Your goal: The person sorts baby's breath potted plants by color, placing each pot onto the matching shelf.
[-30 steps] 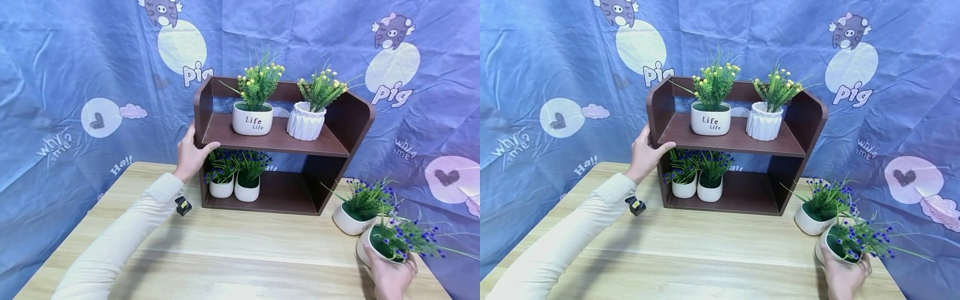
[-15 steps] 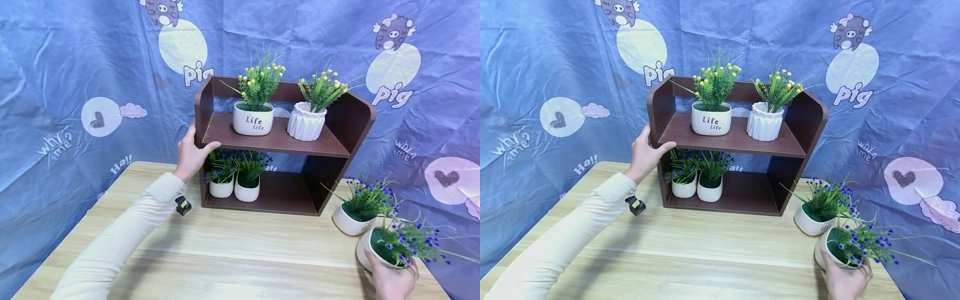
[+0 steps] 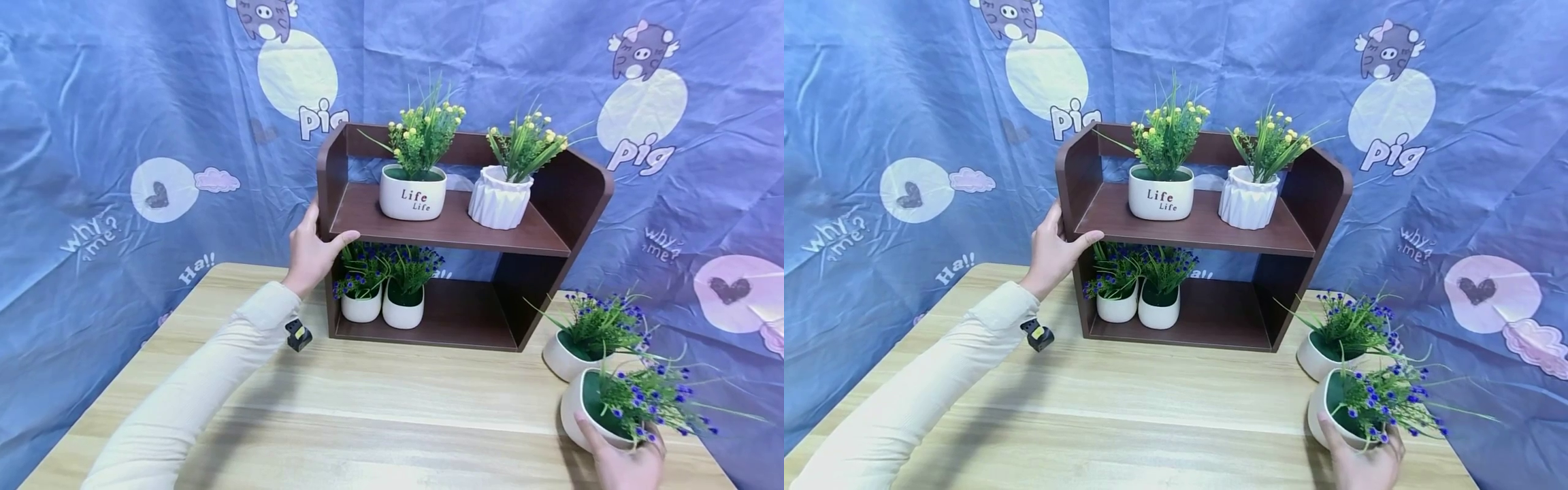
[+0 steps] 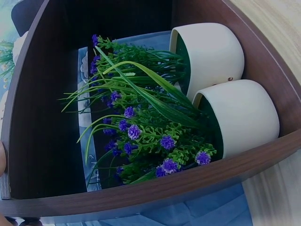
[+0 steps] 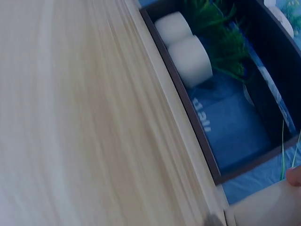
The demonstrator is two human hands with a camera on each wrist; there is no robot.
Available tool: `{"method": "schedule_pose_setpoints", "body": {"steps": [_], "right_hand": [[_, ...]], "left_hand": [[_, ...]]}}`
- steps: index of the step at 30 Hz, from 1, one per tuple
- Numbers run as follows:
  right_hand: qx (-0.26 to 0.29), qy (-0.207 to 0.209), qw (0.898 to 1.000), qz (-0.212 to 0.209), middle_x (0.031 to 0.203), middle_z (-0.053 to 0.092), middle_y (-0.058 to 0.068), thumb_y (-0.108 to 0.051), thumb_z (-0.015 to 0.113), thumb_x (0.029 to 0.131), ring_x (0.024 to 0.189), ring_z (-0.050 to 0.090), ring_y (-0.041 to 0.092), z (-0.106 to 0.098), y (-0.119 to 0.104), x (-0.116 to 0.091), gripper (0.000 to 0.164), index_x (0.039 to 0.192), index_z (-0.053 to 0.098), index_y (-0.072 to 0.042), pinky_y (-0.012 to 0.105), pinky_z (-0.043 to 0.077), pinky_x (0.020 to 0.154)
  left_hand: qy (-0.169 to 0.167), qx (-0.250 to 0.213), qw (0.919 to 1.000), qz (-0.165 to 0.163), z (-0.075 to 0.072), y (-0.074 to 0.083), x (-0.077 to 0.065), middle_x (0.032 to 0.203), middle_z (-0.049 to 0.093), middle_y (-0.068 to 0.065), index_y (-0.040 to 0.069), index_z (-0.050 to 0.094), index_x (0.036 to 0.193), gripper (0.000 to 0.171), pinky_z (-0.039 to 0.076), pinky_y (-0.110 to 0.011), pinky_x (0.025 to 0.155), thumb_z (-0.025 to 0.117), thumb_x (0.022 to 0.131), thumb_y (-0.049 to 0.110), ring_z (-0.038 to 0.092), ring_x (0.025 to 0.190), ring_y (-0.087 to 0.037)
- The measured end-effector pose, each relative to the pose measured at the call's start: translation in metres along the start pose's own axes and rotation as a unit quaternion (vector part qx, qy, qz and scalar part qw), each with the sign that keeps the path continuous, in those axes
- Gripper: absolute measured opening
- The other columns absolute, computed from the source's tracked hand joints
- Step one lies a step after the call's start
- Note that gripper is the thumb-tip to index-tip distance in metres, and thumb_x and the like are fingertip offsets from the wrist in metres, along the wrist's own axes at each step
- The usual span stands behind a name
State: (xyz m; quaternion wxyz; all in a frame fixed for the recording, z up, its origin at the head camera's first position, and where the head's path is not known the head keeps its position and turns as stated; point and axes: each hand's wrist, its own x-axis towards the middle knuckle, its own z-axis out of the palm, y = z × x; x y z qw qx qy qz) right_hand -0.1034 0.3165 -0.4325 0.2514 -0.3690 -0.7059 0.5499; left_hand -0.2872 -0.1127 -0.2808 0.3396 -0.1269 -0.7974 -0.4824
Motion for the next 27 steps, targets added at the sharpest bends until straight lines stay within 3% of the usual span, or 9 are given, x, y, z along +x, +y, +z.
{"method": "schedule_pose_setpoints", "body": {"steps": [5, 13, 15, 17, 20, 24, 27], "right_hand": [[0.009, -0.057, 0.998, 0.002, 0.154, 0.012, 0.028, -0.023, 0.081, 0.078, 0.141, 0.014, 0.035, 0.005, -0.005, -0.015, 0.107, 0.151, 0.008, 0.003, 0.040, 0.008, 0.118], [-0.041, -0.128, 0.990, -0.042, 0.147, 0.024, 0.037, -0.027, 0.081, 0.078, 0.134, 0.027, 0.043, 0.014, -0.012, -0.031, 0.107, 0.152, 0.009, 0.002, 0.044, 0.016, 0.116], [-0.057, -0.145, 0.986, -0.066, 0.144, 0.029, 0.038, -0.026, 0.081, 0.078, 0.132, 0.032, 0.043, 0.016, -0.013, -0.033, 0.105, 0.151, 0.012, 0.002, 0.029, 0.022, 0.114], [-0.078, -0.157, 0.980, -0.098, 0.141, 0.034, 0.038, -0.025, 0.082, 0.077, 0.127, 0.038, 0.041, 0.018, -0.015, -0.033, 0.102, 0.150, 0.016, 0.005, 0.011, 0.029, 0.102], [-0.085, -0.175, 0.971, -0.136, 0.137, 0.040, 0.036, -0.022, 0.082, 0.076, 0.109, 0.054, 0.014, 0.022, -0.018, -0.033, 0.096, 0.147, 0.023, 0.006, -0.001, 0.030, 0.079], [-0.086, -0.192, 0.962, -0.172, 0.133, 0.046, 0.031, -0.021, 0.083, 0.075, 0.086, 0.040, -0.021, 0.031, -0.023, -0.032, 0.090, 0.143, 0.031, 0.004, -0.001, 0.032, 0.075], [-0.081, -0.202, 0.958, -0.186, 0.134, 0.048, 0.028, -0.020, 0.084, 0.074, 0.093, 0.045, -0.014, 0.038, -0.028, -0.032, 0.089, 0.144, 0.033, 0.002, -0.001, 0.032, 0.079]], "left_hand": [[0.001, 0.000, 1.0000, -0.001, -0.001, -0.001, 0.001, 0.136, 0.055, -0.014, 0.018, 0.032, 0.151, 0.092, 0.042, -0.041, 0.101, 0.082, 0.076, 0.031, 0.053, 0.123, -0.029], [-0.004, 0.004, 1.0000, -0.002, -0.001, -0.002, 0.000, 0.136, 0.055, -0.014, 0.017, 0.031, 0.151, 0.092, 0.042, -0.041, 0.101, 0.082, 0.076, 0.032, 0.053, 0.123, -0.029], [-0.005, 0.004, 1.0000, -0.003, 0.000, -0.001, 0.000, 0.137, 0.054, -0.013, 0.018, 0.031, 0.151, 0.092, 0.042, -0.041, 0.101, 0.082, 0.076, 0.032, 0.052, 0.124, -0.028], [-0.003, 0.004, 1.0000, -0.003, 0.000, -0.001, 0.001, 0.137, 0.054, -0.012, 0.019, 0.031, 0.151, 0.092, 0.042, -0.041, 0.101, 0.082, 0.076, 0.032, 0.052, 0.124, -0.028], [0.000, 0.003, 1.0000, 0.000, 0.000, -0.002, 0.001, 0.137, 0.055, -0.012, 0.020, 0.031, 0.151, 0.093, 0.042, -0.040, 0.102, 0.082, 0.075, 0.032, 0.053, 0.123, -0.027], [0.002, 0.001, 1.0000, 0.004, 0.000, -0.002, 0.002, 0.136, 0.055, -0.012, 0.020, 0.032, 0.151, 0.093, 0.042, -0.040, 0.101, 0.083, 0.075, 0.031, 0.053, 0.123, -0.027], [0.003, 0.003, 1.0000, 0.003, 0.000, -0.001, 0.001, 0.136, 0.055, -0.011, 0.019, 0.032, 0.151, 0.093, 0.042, -0.039, 0.101, 0.083, 0.075, 0.032, 0.053, 0.122, -0.027]]}}
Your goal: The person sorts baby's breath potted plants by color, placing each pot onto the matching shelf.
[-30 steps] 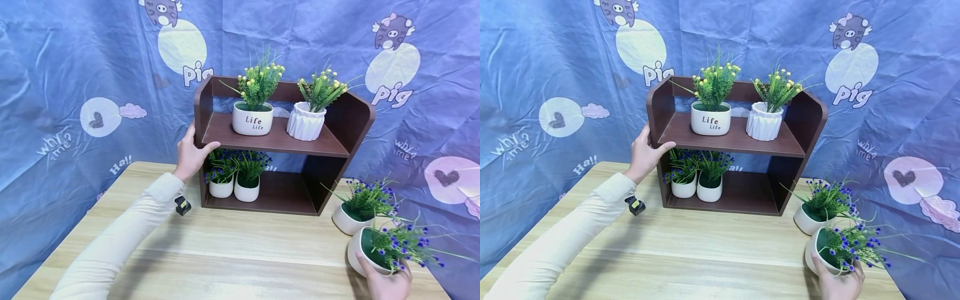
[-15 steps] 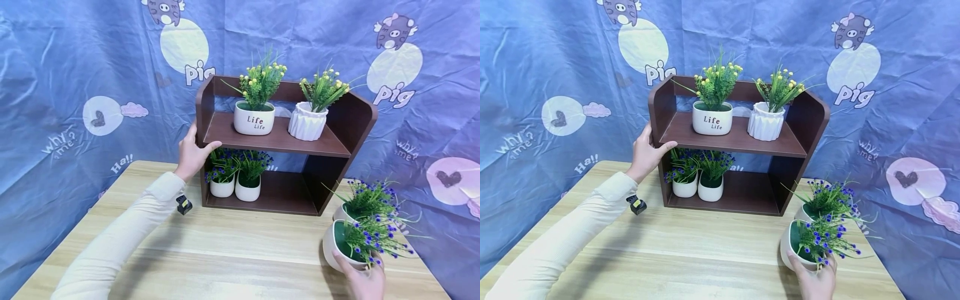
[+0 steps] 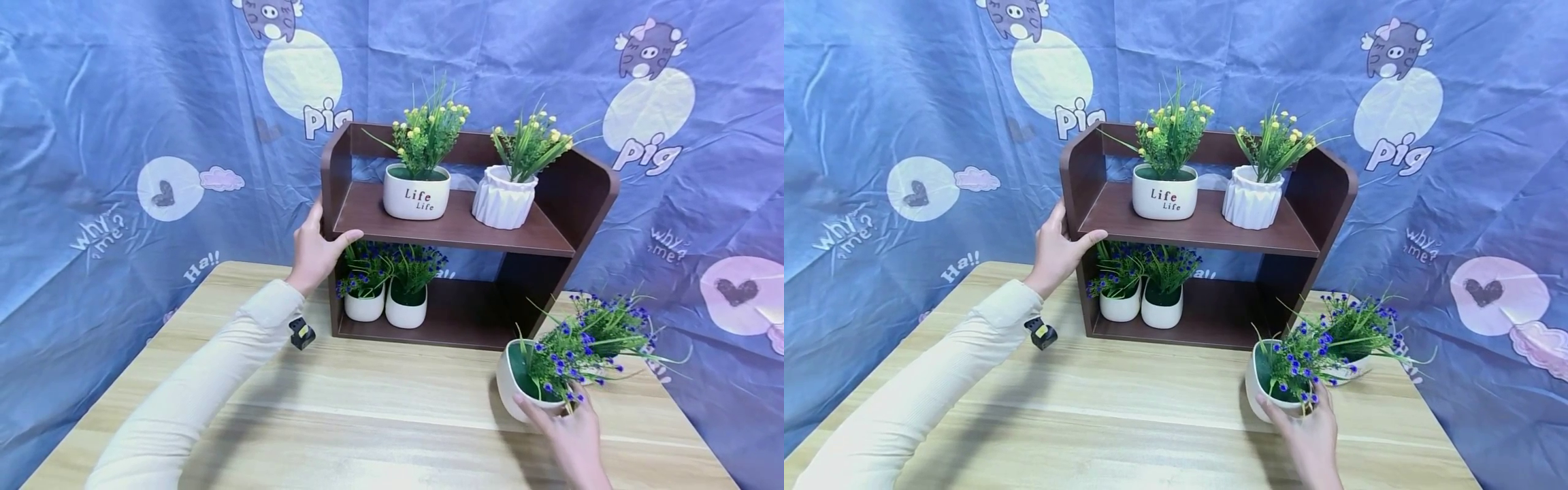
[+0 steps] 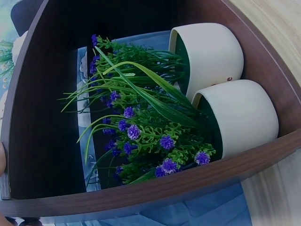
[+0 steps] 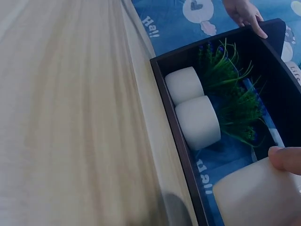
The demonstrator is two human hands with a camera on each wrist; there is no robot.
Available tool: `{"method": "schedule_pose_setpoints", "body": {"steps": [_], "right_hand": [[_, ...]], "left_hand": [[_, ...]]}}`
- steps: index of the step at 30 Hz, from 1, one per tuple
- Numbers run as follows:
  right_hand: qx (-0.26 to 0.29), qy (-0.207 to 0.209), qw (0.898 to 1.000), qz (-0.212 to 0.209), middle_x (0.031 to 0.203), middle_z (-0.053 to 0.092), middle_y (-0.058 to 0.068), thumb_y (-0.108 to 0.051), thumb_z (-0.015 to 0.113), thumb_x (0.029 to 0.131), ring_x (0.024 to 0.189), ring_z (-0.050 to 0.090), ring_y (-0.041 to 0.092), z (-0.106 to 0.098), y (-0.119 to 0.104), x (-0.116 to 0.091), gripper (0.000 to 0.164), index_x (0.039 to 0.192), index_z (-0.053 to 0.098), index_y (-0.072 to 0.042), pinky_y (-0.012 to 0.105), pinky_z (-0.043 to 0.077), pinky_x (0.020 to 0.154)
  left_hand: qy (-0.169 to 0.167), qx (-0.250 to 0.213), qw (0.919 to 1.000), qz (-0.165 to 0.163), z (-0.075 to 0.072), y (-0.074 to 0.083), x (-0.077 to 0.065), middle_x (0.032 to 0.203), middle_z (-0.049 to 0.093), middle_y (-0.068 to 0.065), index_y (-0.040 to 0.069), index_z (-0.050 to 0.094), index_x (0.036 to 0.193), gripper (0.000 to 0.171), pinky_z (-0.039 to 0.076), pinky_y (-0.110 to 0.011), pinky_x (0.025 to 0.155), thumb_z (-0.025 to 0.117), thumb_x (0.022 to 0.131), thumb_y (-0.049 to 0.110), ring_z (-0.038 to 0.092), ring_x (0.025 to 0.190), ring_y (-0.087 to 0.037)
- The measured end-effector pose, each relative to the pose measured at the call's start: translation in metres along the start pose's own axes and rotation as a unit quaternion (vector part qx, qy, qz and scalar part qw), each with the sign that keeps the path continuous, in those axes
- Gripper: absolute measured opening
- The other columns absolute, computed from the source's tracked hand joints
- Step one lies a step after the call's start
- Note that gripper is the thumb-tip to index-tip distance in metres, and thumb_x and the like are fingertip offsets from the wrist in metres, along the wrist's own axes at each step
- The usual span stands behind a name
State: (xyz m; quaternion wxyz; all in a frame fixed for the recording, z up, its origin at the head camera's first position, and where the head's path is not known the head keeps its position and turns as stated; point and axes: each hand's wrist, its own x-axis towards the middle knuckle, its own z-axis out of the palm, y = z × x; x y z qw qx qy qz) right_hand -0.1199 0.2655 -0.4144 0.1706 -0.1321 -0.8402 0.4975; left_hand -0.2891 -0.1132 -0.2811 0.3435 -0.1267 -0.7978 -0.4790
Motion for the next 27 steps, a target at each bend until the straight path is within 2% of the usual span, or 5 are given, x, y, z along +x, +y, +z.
{"method": "schedule_pose_setpoints", "body": {"steps": [5, 7, 15, 22, 27], "right_hand": [[0.005, -0.011, 1.000, -0.017, 0.139, 0.043, 0.031, -0.021, 0.086, 0.072, 0.119, 0.048, 0.026, 0.011, -0.010, 0.010, 0.096, 0.145, 0.030, 0.005, 0.002, 0.031, 0.086], [0.008, -0.017, 0.999, -0.029, 0.141, 0.039, 0.032, -0.020, 0.085, 0.071, 0.125, 0.044, 0.034, 0.016, -0.013, 0.016, 0.096, 0.145, 0.030, 0.006, 0.002, 0.030, 0.089], [0.049, -0.038, 0.997, -0.040, 0.139, 0.043, 0.029, -0.018, 0.085, 0.072, 0.124, 0.045, 0.027, 0.042, -0.017, 0.034, 0.092, 0.143, 0.033, 0.008, 0.003, 0.032, 0.090], [0.058, -0.041, 0.997, -0.033, 0.141, 0.040, 0.031, -0.022, 0.085, 0.072, 0.123, 0.045, 0.030, 0.065, -0.023, 0.056, 0.101, 0.147, 0.024, 0.009, 0.038, 0.034, 0.106], [0.052, -0.035, 0.997, -0.052, 0.144, 0.036, 0.031, -0.025, 0.086, 0.071, 0.130, 0.040, 0.034, 0.078, -0.030, 0.078, 0.098, 0.143, 0.031, 0.012, 0.044, 0.029, 0.111]], "left_hand": [[-0.001, 0.007, 1.0000, 0.002, 0.000, 0.001, 0.001, 0.136, 0.055, -0.012, 0.019, 0.032, 0.151, 0.092, 0.042, -0.040, 0.101, 0.083, 0.075, 0.032, 0.053, 0.123, -0.027], [-0.001, 0.007, 1.0000, 0.003, -0.001, 0.001, 0.001, 0.136, 0.055, -0.012, 0.019, 0.032, 0.151, 0.093, 0.042, -0.040, 0.101, 0.083, 0.075, 0.032, 0.053, 0.123, -0.027], [-0.007, 0.000, 1.0000, -0.002, 0.000, -0.002, -0.004, 0.136, 0.055, -0.011, 0.021, 0.031, 0.152, 0.092, 0.043, -0.040, 0.101, 0.082, 0.076, 0.034, 0.053, 0.123, -0.027], [-0.004, 0.007, 1.0000, -0.002, 0.000, -0.003, -0.002, 0.136, 0.055, -0.011, 0.021, 0.031, 0.151, 0.092, 0.043, -0.041, 0.100, 0.081, 0.076, 0.035, 0.053, 0.122, -0.028], [-0.002, 0.009, 1.0000, 0.003, -0.001, -0.001, -0.001, 0.136, 0.055, -0.012, 0.020, 0.031, 0.152, 0.093, 0.043, -0.042, 0.100, 0.082, 0.075, 0.032, 0.054, 0.122, -0.030]]}}
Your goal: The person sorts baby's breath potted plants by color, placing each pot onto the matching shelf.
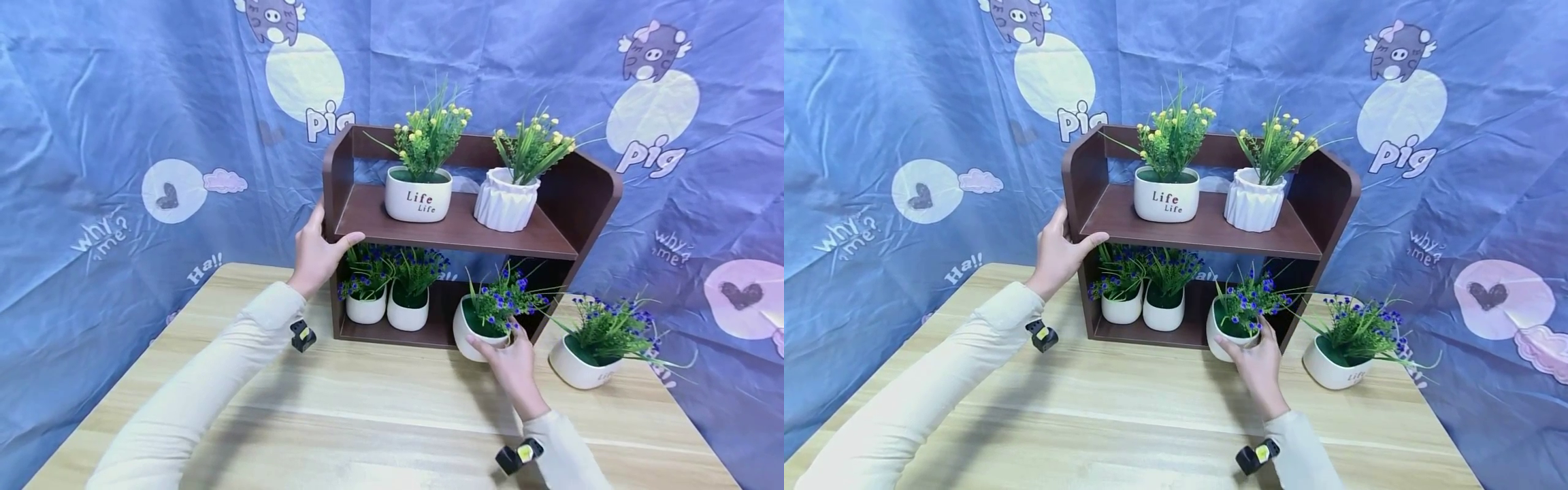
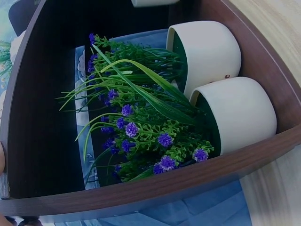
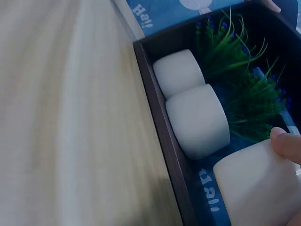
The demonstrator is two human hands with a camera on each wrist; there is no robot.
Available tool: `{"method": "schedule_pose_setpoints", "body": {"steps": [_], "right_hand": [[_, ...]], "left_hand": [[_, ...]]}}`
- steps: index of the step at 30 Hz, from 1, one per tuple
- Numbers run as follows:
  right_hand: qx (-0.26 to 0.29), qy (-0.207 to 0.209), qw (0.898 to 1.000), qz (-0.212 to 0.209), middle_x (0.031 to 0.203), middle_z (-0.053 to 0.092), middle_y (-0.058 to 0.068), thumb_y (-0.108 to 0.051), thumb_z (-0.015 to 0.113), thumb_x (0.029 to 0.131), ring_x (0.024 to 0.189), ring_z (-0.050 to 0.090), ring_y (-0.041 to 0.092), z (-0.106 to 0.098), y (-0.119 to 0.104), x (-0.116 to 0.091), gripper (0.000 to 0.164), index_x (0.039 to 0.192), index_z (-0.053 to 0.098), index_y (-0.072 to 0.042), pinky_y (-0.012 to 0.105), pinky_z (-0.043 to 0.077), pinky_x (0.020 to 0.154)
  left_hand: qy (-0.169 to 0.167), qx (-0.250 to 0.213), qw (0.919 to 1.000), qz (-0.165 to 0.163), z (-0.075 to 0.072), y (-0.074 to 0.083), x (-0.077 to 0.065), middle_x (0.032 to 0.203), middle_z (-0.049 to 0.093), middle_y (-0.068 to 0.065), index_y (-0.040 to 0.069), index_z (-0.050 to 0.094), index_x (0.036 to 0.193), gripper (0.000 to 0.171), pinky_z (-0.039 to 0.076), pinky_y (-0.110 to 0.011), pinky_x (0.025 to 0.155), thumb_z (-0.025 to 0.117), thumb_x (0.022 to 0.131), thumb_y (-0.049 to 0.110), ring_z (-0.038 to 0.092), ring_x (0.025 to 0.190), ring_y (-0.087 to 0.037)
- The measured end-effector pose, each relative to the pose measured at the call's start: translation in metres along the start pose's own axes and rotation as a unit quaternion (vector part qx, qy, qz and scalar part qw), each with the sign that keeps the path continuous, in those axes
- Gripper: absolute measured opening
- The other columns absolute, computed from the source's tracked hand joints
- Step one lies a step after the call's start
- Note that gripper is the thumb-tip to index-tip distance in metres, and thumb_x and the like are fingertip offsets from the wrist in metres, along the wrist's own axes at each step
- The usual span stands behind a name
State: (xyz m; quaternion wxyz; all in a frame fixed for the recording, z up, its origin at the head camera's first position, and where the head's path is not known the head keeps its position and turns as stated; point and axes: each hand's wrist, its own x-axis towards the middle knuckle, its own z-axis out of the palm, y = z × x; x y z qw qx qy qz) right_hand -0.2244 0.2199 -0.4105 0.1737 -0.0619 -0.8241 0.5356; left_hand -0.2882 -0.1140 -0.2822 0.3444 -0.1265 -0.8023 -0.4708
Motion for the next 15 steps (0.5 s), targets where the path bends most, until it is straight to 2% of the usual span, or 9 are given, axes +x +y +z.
{"method": "schedule_pose_setpoints", "body": {"steps": [2, 7, 11, 15], "right_hand": [[-0.008, 0.006, 1.000, -0.013, 0.142, 0.038, 0.031, -0.025, 0.087, 0.070, 0.131, 0.039, 0.037, 0.006, -0.001, 0.009, 0.093, 0.139, 0.037, 0.012, 0.046, 0.029, 0.111], [-0.013, 0.017, 0.999, -0.034, 0.132, 0.051, 0.025, -0.027, 0.087, 0.069, 0.121, 0.048, 0.034, 0.022, 0.001, 0.026, 0.084, 0.135, 0.047, 0.004, 0.045, 0.035, 0.106], [0.006, 0.017, 0.999, -0.043, 0.126, 0.056, 0.021, -0.025, 0.088, 0.067, 0.115, 0.052, 0.031, 0.035, 0.005, 0.037, 0.082, 0.134, 0.049, 0.001, 0.041, 0.037, 0.103], [0.010, 0.021, 0.998, -0.054, 0.127, 0.056, 0.020, -0.022, 0.089, 0.066, 0.116, 0.052, 0.031, 0.045, 0.008, 0.046, 0.083, 0.136, 0.048, 0.000, 0.040, 0.037, 0.104]], "left_hand": [[0.001, 0.000, 1.0000, 0.001, 0.000, 0.000, 0.000, 0.136, 0.055, -0.012, 0.020, 0.031, 0.152, 0.093, 0.043, -0.042, 0.100, 0.083, 0.075, 0.032, 0.054, 0.122, -0.030], [0.002, 0.000, 1.0000, 0.001, 0.000, 0.000, 0.001, 0.136, 0.055, -0.013, 0.018, 0.032, 0.151, 0.092, 0.043, -0.041, 0.100, 0.082, 0.075, 0.032, 0.054, 0.122, -0.029], [-0.003, -0.005, 1.0000, -0.003, 0.000, 0.001, 0.001, 0.137, 0.055, -0.012, 0.018, 0.031, 0.152, 0.093, 0.042, -0.040, 0.101, 0.082, 0.076, 0.031, 0.053, 0.123, -0.027], [-0.004, -0.007, 1.0000, -0.003, 0.000, 0.001, 0.001, 0.136, 0.055, -0.012, 0.018, 0.031, 0.152, 0.093, 0.042, -0.040, 0.101, 0.083, 0.075, 0.031, 0.053, 0.124, -0.027]]}}
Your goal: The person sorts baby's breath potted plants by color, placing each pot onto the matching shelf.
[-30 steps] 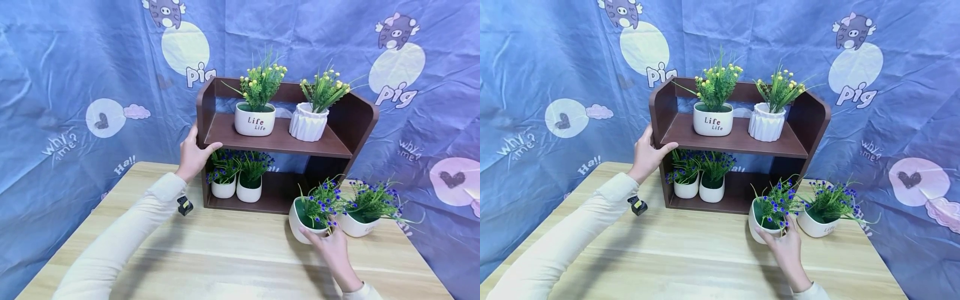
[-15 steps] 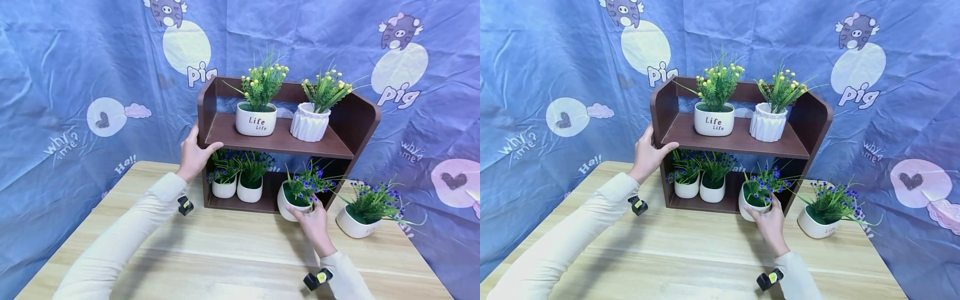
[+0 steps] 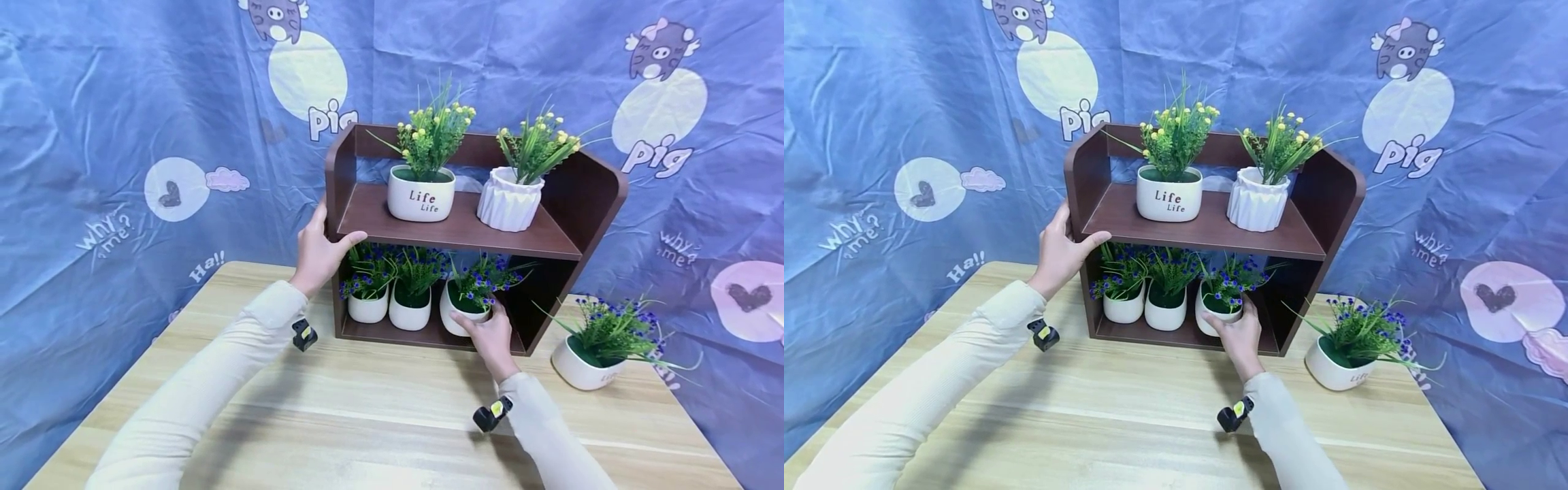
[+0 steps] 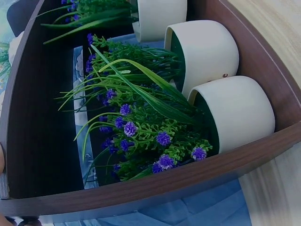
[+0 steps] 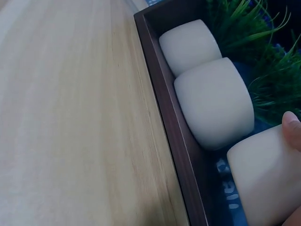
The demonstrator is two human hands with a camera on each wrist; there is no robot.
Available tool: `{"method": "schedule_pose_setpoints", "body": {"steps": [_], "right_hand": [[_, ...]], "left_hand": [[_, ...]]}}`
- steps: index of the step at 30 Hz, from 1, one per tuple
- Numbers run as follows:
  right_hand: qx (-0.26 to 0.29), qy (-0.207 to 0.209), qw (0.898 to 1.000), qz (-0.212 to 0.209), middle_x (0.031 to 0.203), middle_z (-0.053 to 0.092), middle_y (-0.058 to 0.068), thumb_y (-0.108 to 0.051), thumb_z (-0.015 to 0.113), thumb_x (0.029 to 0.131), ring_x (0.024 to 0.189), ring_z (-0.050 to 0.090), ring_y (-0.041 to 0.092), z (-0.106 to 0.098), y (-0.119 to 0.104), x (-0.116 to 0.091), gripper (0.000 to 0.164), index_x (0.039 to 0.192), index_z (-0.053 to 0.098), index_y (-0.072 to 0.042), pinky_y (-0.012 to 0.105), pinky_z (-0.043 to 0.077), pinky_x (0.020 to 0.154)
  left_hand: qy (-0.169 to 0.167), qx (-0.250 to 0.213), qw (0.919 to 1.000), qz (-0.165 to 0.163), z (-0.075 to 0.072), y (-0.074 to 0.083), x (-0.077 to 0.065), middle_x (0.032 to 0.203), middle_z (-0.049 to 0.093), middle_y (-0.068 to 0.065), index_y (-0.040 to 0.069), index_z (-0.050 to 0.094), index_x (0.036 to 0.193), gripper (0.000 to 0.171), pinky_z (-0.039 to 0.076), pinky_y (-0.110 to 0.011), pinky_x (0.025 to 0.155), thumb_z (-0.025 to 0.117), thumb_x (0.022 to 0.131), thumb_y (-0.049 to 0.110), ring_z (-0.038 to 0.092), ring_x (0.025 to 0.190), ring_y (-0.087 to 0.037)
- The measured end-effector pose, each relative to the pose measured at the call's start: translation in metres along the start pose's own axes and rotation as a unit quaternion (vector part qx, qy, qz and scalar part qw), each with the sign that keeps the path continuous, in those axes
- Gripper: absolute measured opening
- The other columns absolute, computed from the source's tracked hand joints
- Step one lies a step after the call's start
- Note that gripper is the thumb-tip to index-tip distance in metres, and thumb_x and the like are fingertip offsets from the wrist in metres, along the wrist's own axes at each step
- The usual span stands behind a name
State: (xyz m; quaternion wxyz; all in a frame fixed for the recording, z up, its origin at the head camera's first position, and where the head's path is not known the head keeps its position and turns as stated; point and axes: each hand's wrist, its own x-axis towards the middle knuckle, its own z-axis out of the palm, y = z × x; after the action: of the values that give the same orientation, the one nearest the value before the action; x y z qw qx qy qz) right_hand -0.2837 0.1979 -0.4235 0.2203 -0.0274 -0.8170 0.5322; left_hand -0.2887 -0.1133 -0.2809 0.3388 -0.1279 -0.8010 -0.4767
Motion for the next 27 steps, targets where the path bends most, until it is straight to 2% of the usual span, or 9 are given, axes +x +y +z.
{"method": "schedule_pose_setpoints", "body": {"steps": [8, 12, 27], "right_hand": [[-0.022, -0.008, 1.000, 0.001, 0.139, 0.047, 0.021, -0.025, 0.088, 0.069, 0.127, 0.045, 0.033, 0.018, 0.005, 0.013, 0.090, 0.142, 0.041, 0.000, 0.041, 0.033, 0.108], [-0.014, -0.018, 1.000, 0.003, 0.141, 0.045, 0.022, -0.025, 0.087, 0.070, 0.129, 0.043, 0.033, 0.025, 0.008, 0.015, 0.092, 0.143, 0.039, 0.001, 0.041, 0.032, 0.109], [-0.005, -0.030, 1.000, 0.002, 0.140, 0.043, 0.025, -0.024, 0.083, 0.075, 0.127, 0.044, 0.037, 0.032, 0.023, 0.013, 0.090, 0.145, 0.035, 0.002, 0.045, 0.032, 0.108]], "left_hand": [[0.003, -0.002, 1.0000, 0.004, 0.000, -0.001, 0.000, 0.134, 0.057, -0.010, 0.020, 0.033, 0.151, 0.091, 0.043, -0.039, 0.100, 0.082, 0.075, 0.033, 0.053, 0.122, -0.026], [0.005, 0.002, 1.0000, 0.006, 0.000, -0.001, 0.000, 0.135, 0.056, -0.010, 0.019, 0.033, 0.151, 0.091, 0.043, -0.039, 0.101, 0.082, 0.076, 0.034, 0.053, 0.122, -0.026], [0.002, -0.006, 1.0000, 0.006, 0.001, -0.002, 0.000, 0.138, 0.054, -0.011, 0.019, 0.031, 0.152, 0.092, 0.042, -0.039, 0.102, 0.081, 0.076, 0.032, 0.052, 0.125, -0.026]]}}
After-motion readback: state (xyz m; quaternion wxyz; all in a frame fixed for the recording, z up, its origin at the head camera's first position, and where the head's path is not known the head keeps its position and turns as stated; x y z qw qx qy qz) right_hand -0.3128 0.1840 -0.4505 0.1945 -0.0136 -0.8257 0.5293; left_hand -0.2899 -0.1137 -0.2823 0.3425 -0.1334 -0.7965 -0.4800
